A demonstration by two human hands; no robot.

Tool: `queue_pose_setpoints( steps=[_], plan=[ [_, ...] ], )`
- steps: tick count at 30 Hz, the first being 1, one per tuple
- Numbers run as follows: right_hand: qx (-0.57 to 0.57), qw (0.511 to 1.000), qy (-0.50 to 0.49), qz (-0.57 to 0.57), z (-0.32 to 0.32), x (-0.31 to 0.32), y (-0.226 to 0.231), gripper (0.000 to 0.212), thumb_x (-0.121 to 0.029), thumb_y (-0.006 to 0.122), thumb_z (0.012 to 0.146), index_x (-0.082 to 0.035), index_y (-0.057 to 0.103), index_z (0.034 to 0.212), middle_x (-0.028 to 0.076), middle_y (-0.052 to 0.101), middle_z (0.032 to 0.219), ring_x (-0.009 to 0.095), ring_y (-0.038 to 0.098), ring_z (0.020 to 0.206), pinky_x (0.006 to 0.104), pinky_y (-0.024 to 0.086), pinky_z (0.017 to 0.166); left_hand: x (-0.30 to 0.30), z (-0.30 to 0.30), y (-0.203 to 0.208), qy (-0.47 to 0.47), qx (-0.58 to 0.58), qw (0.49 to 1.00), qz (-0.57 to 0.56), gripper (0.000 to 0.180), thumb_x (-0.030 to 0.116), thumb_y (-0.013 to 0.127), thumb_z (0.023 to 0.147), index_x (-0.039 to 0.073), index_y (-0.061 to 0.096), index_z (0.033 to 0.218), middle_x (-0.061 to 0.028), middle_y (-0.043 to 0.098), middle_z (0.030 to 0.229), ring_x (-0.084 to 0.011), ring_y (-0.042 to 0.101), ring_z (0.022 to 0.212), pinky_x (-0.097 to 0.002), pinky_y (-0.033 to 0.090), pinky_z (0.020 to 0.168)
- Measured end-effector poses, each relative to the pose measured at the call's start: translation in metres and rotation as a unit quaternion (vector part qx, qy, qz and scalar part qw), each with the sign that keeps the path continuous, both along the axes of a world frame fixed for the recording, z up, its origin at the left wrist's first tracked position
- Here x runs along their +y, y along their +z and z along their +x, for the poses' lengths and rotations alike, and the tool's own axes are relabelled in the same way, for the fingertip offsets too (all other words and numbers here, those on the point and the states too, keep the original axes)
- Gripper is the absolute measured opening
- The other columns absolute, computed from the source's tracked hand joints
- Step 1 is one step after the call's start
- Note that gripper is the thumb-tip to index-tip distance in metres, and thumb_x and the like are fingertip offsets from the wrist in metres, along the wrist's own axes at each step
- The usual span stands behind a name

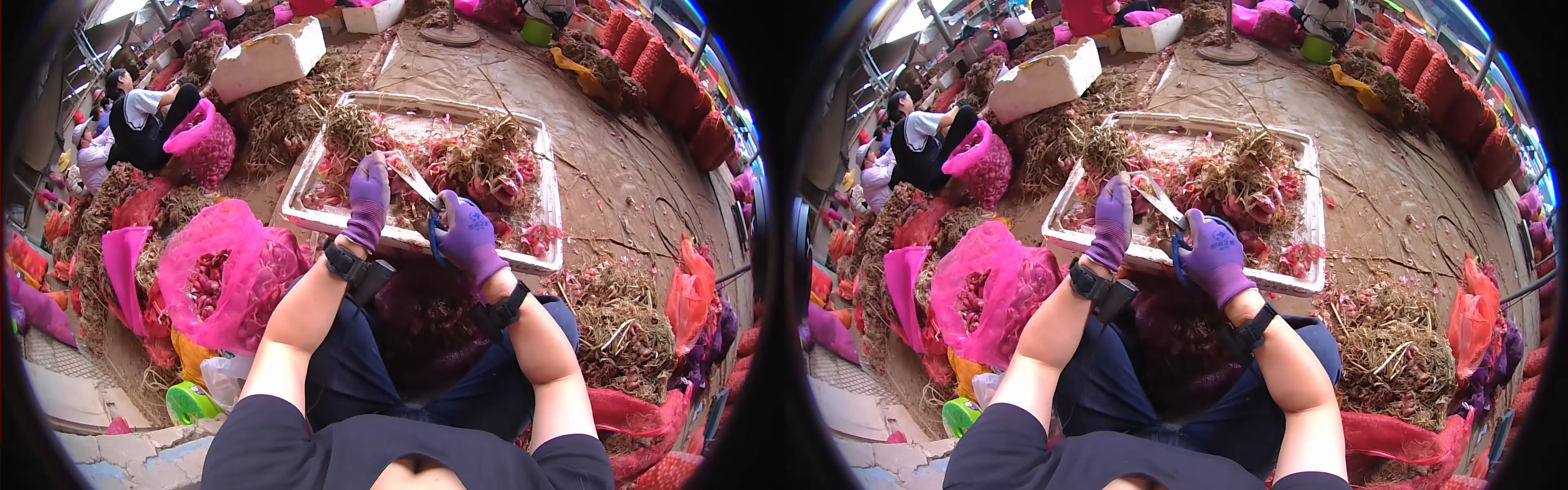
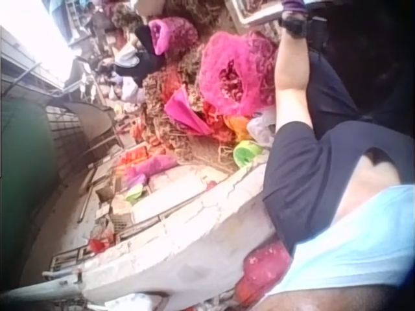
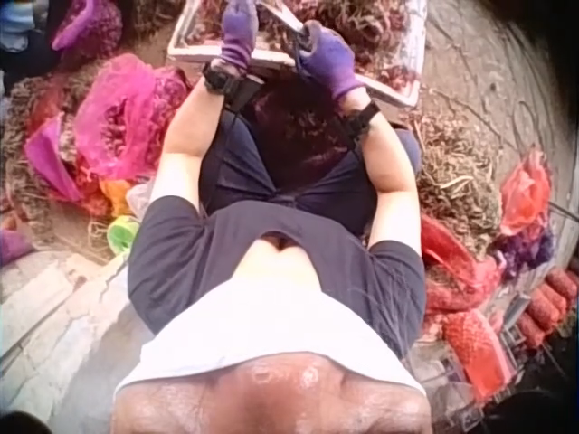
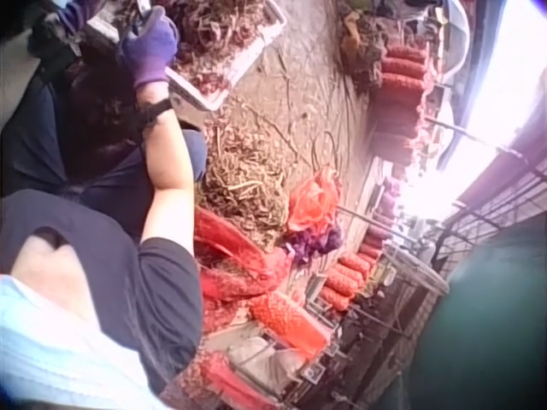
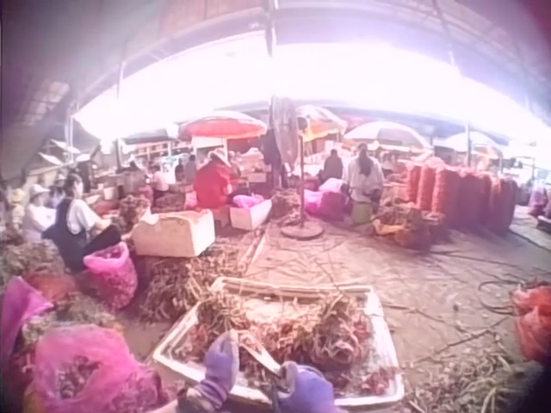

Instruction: The person picks up shallots from a tray, trims the roots and stems using shears, and drops the trimmed shallots into a pink mesh bag.

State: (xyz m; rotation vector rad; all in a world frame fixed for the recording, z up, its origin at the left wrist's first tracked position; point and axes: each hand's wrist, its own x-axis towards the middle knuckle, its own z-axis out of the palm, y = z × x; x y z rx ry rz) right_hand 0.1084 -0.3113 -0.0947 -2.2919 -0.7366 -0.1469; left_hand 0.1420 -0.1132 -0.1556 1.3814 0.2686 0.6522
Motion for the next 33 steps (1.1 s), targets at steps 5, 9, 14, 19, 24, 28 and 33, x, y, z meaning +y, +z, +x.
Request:
queue_pose_setpoints(
  steps=[5,9,14,19,24,28,33],
  plan=[
    [0.016,0.996,-0.015,-0.088,0.004,-0.003,-0.008,0.03,-0.031,0.065,0.08,-0.01,0.052,0.097,0.013,0.063,0.075,0.034,0.062,0.073,0.0429,0.048,0.065,-0.01,-0.015,0.027,-0.091,0.043,0.979,-0.177,0.025,0.028,0.046,0.098,0.007,0.058,0.095,0.0001,0.058,0.073,-0.0092,0.055,0.057,-0.0256,0.051,0.055],
    [0.002,1.0,-0.026,-0.005,0.006,-0.005,-0.008,0.035,-0.036,0.067,0.08,-0.009,0.052,0.097,0.015,0.063,0.073,0.036,0.062,0.071,0.0445,0.047,0.063,-0.012,-0.024,0.047,-0.137,0.125,0.941,-0.282,0.023,0.033,0.052,0.094,0.011,0.059,0.094,-0.0008,0.064,0.074,-0.014,0.064,0.062,-0.0269,0.053,0.055],
    [0.105,0.989,-0.018,0.1,0.01,-0.006,-0.006,0.047,-0.044,0.071,0.078,-0.007,0.051,0.098,0.015,0.06,0.072,0.036,0.059,0.068,0.0419,0.046,0.062,-0.007,-0.022,0.044,-0.27,0.106,0.875,-0.389,0.019,0.029,0.052,0.094,0.013,0.056,0.104,-0.0029,0.066,0.086,-0.0152,0.065,0.079,-0.0318,0.053,0.064],
    [0.146,0.972,0.001,0.184,0.011,-0.002,-0.008,0.047,-0.038,0.074,0.077,-0.006,0.051,0.101,0.01,0.059,0.071,0.025,0.058,0.061,0.0361,0.047,0.061,-0.01,-0.026,0.037,-0.409,0.067,0.771,-0.484,0.02,0.023,0.047,0.096,0.008,0.054,0.107,-0.0101,0.065,0.099,-0.0225,0.065,0.093,-0.0377,0.054,0.077],
    [0.196,0.912,-0.05,0.358,0.017,-0.002,0.0,0.038,-0.021,0.076,0.078,-0.005,0.052,0.102,0.002,0.062,0.076,0.006,0.056,0.068,0.0249,0.048,0.062,-0.038,-0.03,0.052,-0.314,0.004,0.947,-0.073,0.037,0.011,0.052,0.091,0.002,0.045,0.126,-0.0078,0.057,0.111,-0.0166,0.058,0.102,-0.0327,0.048,0.09],
    [0.205,0.887,-0.06,0.411,0.02,-0.004,-0.001,0.037,-0.015,0.075,0.078,-0.005,0.051,0.104,0.003,0.063,0.08,0.006,0.057,0.069,0.0222,0.049,0.063,-0.058,-0.031,0.044,-0.265,-0.072,0.955,0.112,0.056,-0.006,0.055,0.081,-0.002,0.037,0.134,-0.0084,0.052,0.116,-0.0136,0.055,0.102,-0.0265,0.045,0.092],
    [0.244,0.873,-0.06,0.419,0.02,-0.009,0.007,0.03,-0.006,0.068,0.081,-0.004,0.051,0.105,-0.001,0.053,0.075,0.006,0.055,0.065,0.0217,0.051,0.055,-0.061,-0.033,0.038,-0.249,-0.074,0.935,0.242,0.061,-0.009,0.057,0.079,-0.001,0.035,0.137,-0.009,0.055,0.116,-0.0156,0.055,0.109,-0.0278,0.045,0.095]
  ],
)
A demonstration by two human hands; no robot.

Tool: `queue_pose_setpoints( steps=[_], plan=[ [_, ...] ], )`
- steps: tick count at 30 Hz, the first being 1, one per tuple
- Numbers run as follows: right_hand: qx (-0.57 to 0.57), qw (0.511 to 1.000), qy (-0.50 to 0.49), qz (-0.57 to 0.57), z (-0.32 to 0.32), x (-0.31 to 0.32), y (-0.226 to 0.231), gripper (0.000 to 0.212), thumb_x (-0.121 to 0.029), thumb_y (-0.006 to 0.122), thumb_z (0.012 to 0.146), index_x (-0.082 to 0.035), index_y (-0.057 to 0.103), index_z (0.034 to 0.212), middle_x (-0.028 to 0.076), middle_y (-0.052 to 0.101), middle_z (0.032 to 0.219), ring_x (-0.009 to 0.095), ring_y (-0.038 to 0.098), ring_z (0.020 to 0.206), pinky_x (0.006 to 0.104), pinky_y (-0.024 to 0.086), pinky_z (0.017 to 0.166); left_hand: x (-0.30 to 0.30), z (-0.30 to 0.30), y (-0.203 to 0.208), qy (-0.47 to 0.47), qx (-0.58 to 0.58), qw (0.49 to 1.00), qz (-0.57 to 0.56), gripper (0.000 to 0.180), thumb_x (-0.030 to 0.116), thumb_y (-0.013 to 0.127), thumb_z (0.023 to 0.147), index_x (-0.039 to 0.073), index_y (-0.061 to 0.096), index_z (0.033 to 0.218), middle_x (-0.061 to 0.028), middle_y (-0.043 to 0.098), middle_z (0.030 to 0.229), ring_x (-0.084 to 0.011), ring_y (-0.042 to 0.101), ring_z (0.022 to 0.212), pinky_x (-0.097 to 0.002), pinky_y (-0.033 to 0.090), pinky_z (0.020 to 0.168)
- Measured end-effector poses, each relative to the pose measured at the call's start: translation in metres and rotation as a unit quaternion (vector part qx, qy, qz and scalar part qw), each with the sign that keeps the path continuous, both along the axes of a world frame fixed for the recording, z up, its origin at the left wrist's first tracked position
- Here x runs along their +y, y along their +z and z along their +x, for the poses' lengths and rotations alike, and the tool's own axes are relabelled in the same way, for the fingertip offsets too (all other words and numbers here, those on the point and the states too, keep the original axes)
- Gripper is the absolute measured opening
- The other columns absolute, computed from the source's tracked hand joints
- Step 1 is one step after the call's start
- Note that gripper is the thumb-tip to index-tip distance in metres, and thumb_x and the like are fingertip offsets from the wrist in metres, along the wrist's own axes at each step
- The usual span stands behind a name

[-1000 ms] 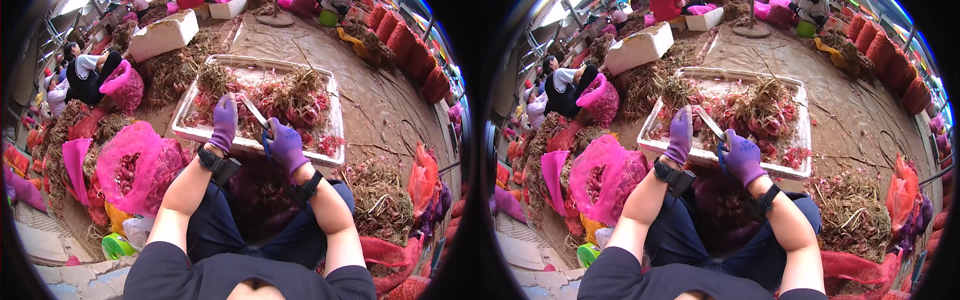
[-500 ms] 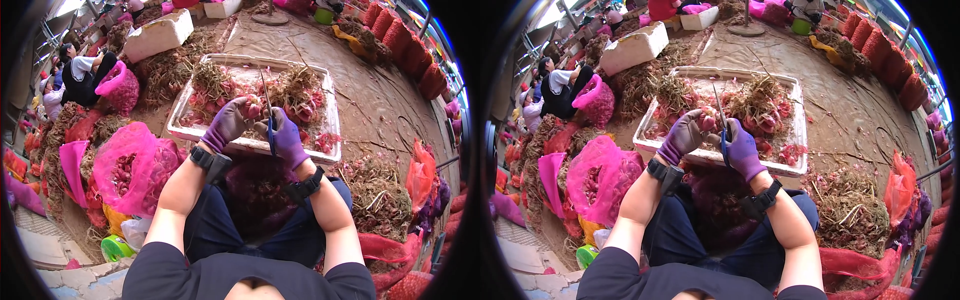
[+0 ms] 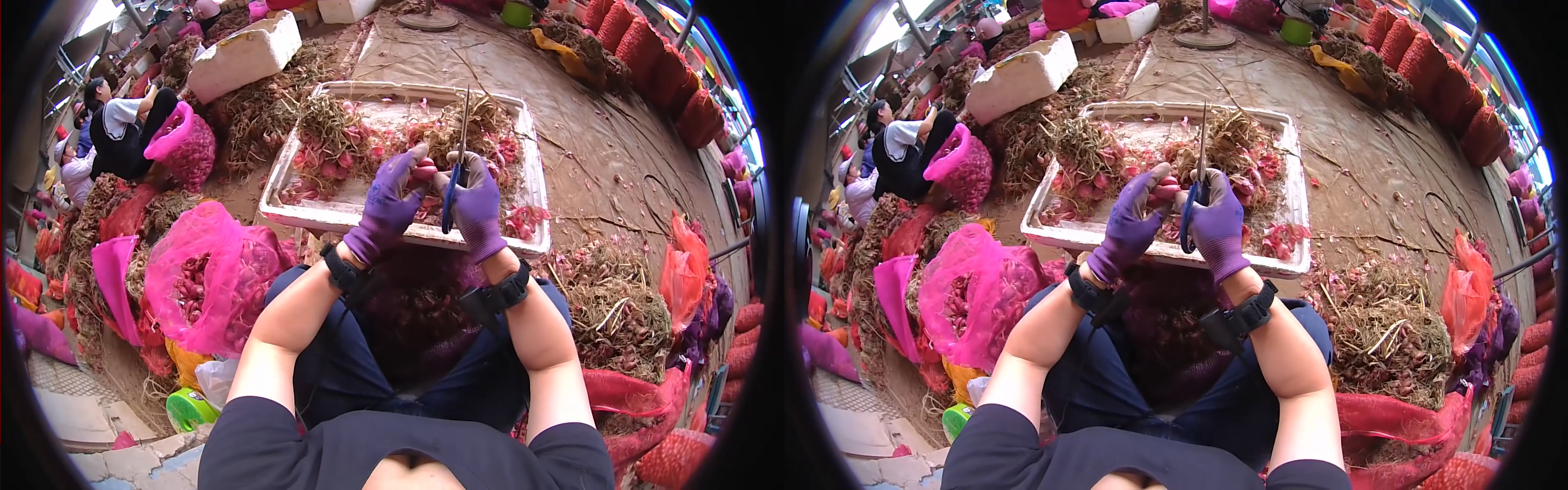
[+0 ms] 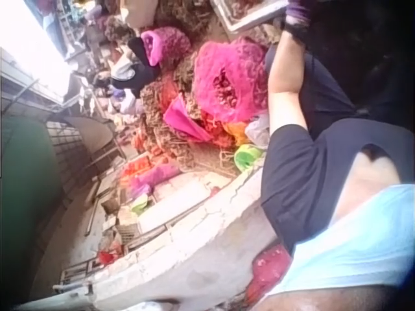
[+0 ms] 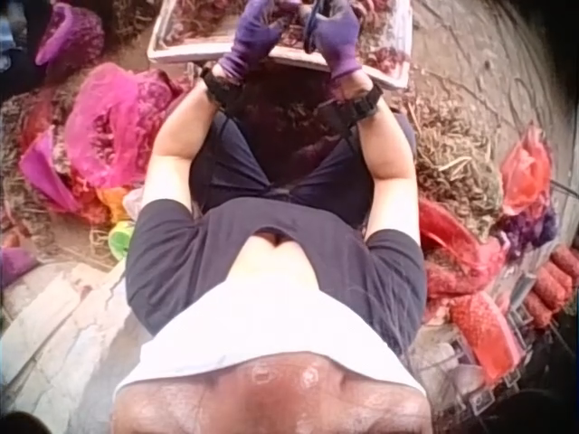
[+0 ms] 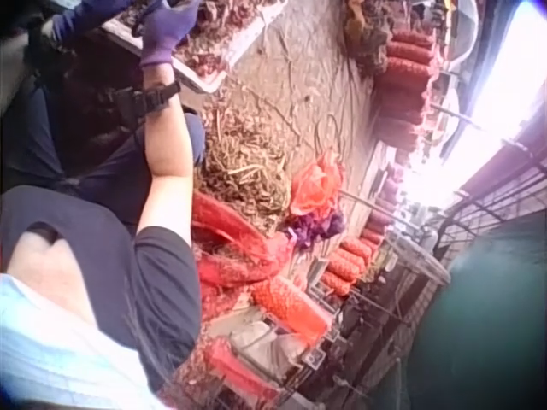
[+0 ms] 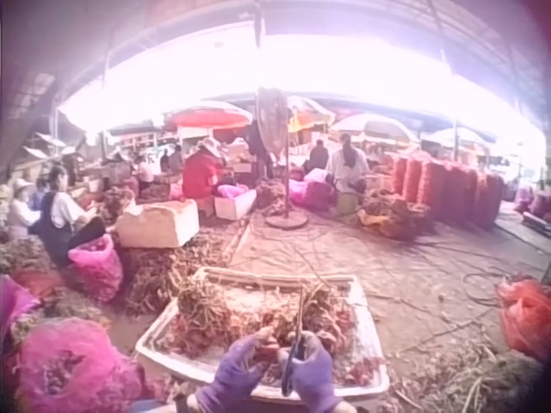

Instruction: The person picks up shallots from a tray, trims the roots and stems using shears, and drops the trimmed shallots into a pink mesh bag.

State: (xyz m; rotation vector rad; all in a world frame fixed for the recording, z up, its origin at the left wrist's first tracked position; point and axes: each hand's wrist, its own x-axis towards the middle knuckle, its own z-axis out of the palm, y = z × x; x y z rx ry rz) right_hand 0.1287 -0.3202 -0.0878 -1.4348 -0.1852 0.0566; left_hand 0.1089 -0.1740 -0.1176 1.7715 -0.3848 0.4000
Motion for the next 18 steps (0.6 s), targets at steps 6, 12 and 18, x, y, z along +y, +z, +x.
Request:
queue_pose_setpoints(
  steps=[6,12,18],
  plan=[
    [0.064,0.994,0.074,0.053,0.006,-0.016,0.005,0.032,0.0,0.063,0.079,-0.002,0.049,0.108,0.003,0.058,0.081,0.01,0.06,0.066,0.0223,0.052,0.053,-0.001,-0.003,0.004,-0.033,0.101,0.993,-0.058,0.055,0.004,0.059,0.087,-0.001,0.036,0.136,-0.0065,0.055,0.112,-0.0129,0.055,0.104,-0.0273,0.044,0.093],
    [0.153,0.959,0.146,0.19,0.005,-0.015,0.009,0.036,-0.004,0.068,0.078,-0.002,0.048,0.109,0.006,0.062,0.083,0.013,0.062,0.066,0.0231,0.049,0.055,0.005,-0.004,0.006,-0.179,0.233,0.877,-0.38,0.042,0.027,0.043,0.1,-0.002,0.041,0.13,0.0002,0.053,0.101,-0.0061,0.052,0.086,-0.0215,0.046,0.08],
    [-0.158,0.969,-0.023,-0.187,-0.005,0.003,-0.001,0.033,-0.012,0.07,0.079,-0.005,0.052,0.105,0.0,0.054,0.069,0.009,0.049,0.056,0.0248,0.044,0.056,0.006,0.004,-0.003,-0.044,0.153,0.97,-0.181,0.036,0.023,0.05,0.096,-0.002,0.049,0.122,-0.0031,0.059,0.102,-0.009,0.057,0.09,-0.0225,0.047,0.082]
  ],
)
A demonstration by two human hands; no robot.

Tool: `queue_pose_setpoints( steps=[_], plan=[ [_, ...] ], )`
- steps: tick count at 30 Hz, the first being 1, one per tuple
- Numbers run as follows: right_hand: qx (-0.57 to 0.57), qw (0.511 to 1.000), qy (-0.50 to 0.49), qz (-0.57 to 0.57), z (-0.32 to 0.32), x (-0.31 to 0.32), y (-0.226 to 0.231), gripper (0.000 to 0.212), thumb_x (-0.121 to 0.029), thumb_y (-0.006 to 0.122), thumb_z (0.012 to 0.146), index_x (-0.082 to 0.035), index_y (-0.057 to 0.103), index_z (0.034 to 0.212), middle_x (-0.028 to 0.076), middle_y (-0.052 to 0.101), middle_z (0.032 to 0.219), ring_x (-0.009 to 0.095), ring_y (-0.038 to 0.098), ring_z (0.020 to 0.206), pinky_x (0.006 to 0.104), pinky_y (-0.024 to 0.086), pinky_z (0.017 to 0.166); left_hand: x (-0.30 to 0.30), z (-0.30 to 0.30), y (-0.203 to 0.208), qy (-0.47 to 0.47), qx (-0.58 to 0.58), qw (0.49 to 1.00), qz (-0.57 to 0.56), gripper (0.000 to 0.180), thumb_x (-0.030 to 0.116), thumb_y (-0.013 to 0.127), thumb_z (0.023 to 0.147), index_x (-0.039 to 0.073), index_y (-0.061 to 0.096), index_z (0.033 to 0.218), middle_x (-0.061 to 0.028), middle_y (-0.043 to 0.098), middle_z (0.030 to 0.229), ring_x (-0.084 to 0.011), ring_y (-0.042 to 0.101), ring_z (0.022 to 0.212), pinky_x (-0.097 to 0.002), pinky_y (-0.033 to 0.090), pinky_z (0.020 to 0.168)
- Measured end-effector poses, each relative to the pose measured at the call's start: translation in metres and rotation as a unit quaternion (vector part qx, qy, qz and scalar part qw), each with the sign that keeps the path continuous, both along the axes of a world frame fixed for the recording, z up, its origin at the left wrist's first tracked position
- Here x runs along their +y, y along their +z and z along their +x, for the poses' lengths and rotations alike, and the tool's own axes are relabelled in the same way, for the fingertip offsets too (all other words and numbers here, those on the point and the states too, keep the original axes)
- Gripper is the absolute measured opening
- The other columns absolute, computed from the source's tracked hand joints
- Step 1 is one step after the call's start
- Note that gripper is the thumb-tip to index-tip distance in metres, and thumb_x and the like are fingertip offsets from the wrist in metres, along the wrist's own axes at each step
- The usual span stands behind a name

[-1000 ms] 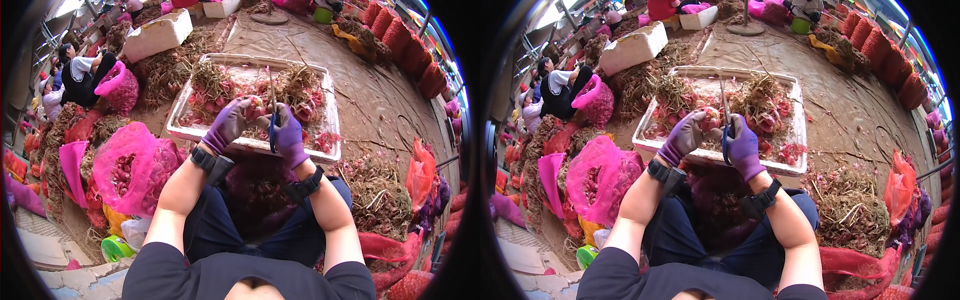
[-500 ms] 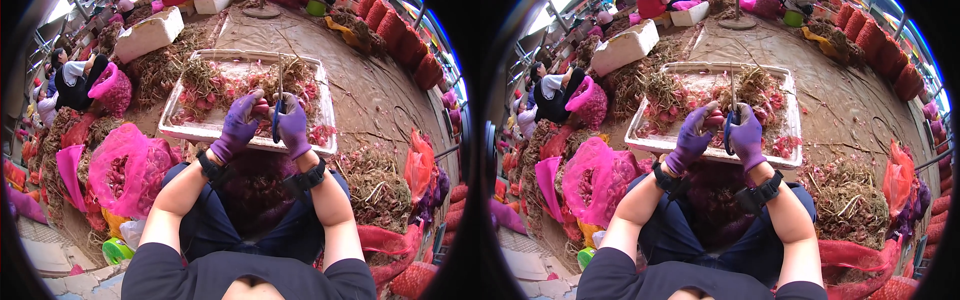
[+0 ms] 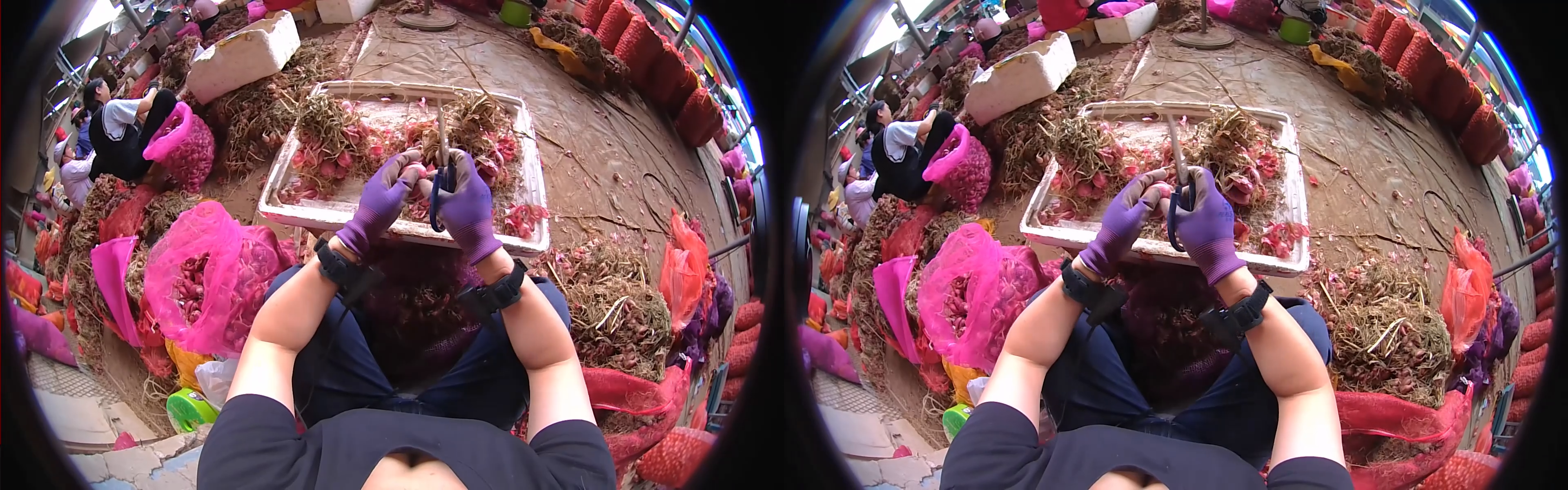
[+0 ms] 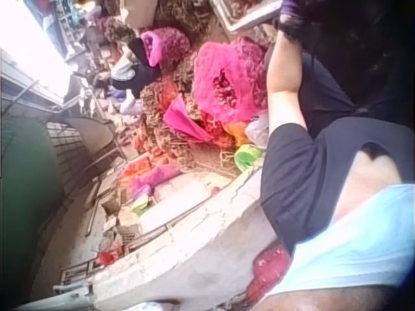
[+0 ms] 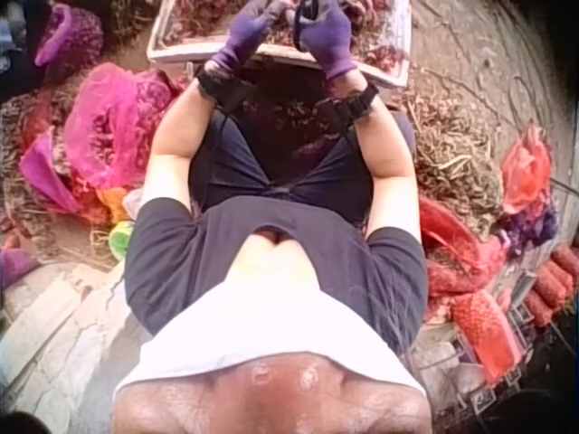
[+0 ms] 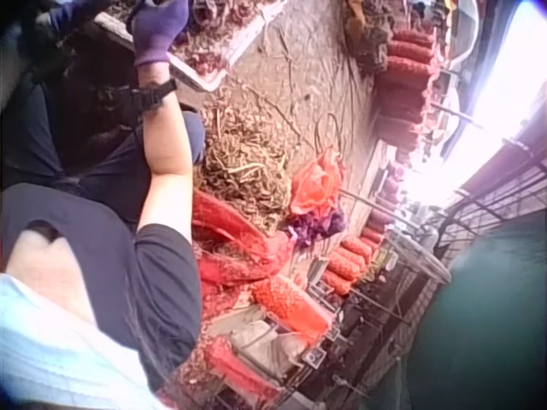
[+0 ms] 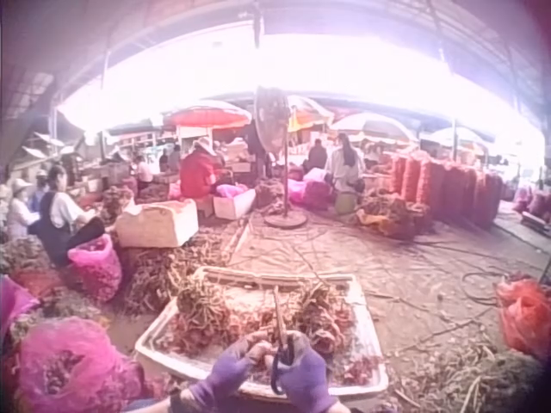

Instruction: The person picks up shallots from a tray, trims the roots and stems using shears, and drops the trimmed shallots into a pink mesh bag.

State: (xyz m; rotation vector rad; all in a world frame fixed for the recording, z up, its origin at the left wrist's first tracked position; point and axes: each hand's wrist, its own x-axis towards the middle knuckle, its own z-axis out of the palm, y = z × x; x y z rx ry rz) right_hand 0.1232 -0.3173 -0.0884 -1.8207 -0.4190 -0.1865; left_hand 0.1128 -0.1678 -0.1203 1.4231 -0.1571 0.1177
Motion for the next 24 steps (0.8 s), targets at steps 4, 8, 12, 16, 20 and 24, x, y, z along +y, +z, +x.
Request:
queue_pose_setpoints(
  steps=[4,8,12,16,20,24],
  plan=[
    [0.019,1.0,-0.021,-0.007,0.006,-0.005,-0.003,0.03,-0.007,0.069,0.077,-0.007,0.054,0.104,0.0,0.054,0.069,0.009,0.048,0.058,0.0248,0.043,0.056,-0.006,-0.003,0.003,0.005,-0.045,0.997,0.057,0.035,0.019,0.052,0.095,-0.001,0.048,0.124,-0.0023,0.06,0.102,-0.004,0.056,0.087,-0.0195,0.048,0.077],
    [0.305,0.873,0.107,0.365,0.008,-0.013,0.012,0.038,-0.006,0.067,0.079,-0.002,0.048,0.111,0.004,0.058,0.079,0.012,0.058,0.065,0.0249,0.048,0.058,0.003,-0.003,0.011,-0.11,0.055,0.969,-0.213,0.027,0.023,0.049,0.097,0.003,0.053,0.115,-0.0031,0.061,0.099,-0.0085,0.059,0.082,-0.0203,0.049,0.074],
    [0.201,0.932,0.095,0.285,0.006,-0.011,0.025,0.042,-0.017,0.071,0.081,-0.003,0.046,0.112,0.006,0.061,0.078,0.017,0.063,0.068,0.0278,0.05,0.058,0.02,-0.001,0.025,-0.023,0.165,0.917,-0.362,0.027,0.031,0.043,0.098,0.007,0.055,0.104,-0.0049,0.062,0.089,-0.0141,0.061,0.078,-0.0268,0.049,0.065],
    [0.015,0.997,0.078,-0.025,0.006,-0.016,0.021,0.05,-0.023,0.073,0.081,-0.002,0.046,0.117,0.01,0.064,0.089,0.017,0.065,0.075,0.026,0.053,0.066,0.048,0.006,0.025,-0.075,0.172,0.897,-0.401,0.036,0.035,0.039,0.098,0.006,0.054,0.113,-0.0132,0.064,0.097,-0.0157,0.06,0.068,-0.0238,0.045,0.052],
    [-0.164,0.969,0.059,-0.176,0.006,-0.015,0.02,0.069,-0.032,0.082,0.066,-0.004,0.046,0.118,0.013,0.061,0.088,0.028,0.063,0.085,0.037,0.049,0.072,0.072,0.007,0.026,-0.145,0.158,0.889,-0.405,0.037,0.035,0.037,0.097,0.005,0.055,0.111,-0.0128,0.064,0.092,-0.0113,0.055,0.057,-0.0207,0.038,0.043],
    [-0.211,0.933,0.03,-0.289,0.012,-0.019,0.012,0.062,-0.045,0.079,0.065,-0.007,0.051,0.106,0.011,0.061,0.083,0.031,0.059,0.08,0.0411,0.045,0.07,0.081,0.011,0.023,-0.203,0.166,0.878,-0.4,0.037,0.032,0.036,0.097,0.004,0.055,0.112,-0.0094,0.065,0.078,-0.0073,0.04,0.039,-0.0189,0.024,0.031]
  ],
)
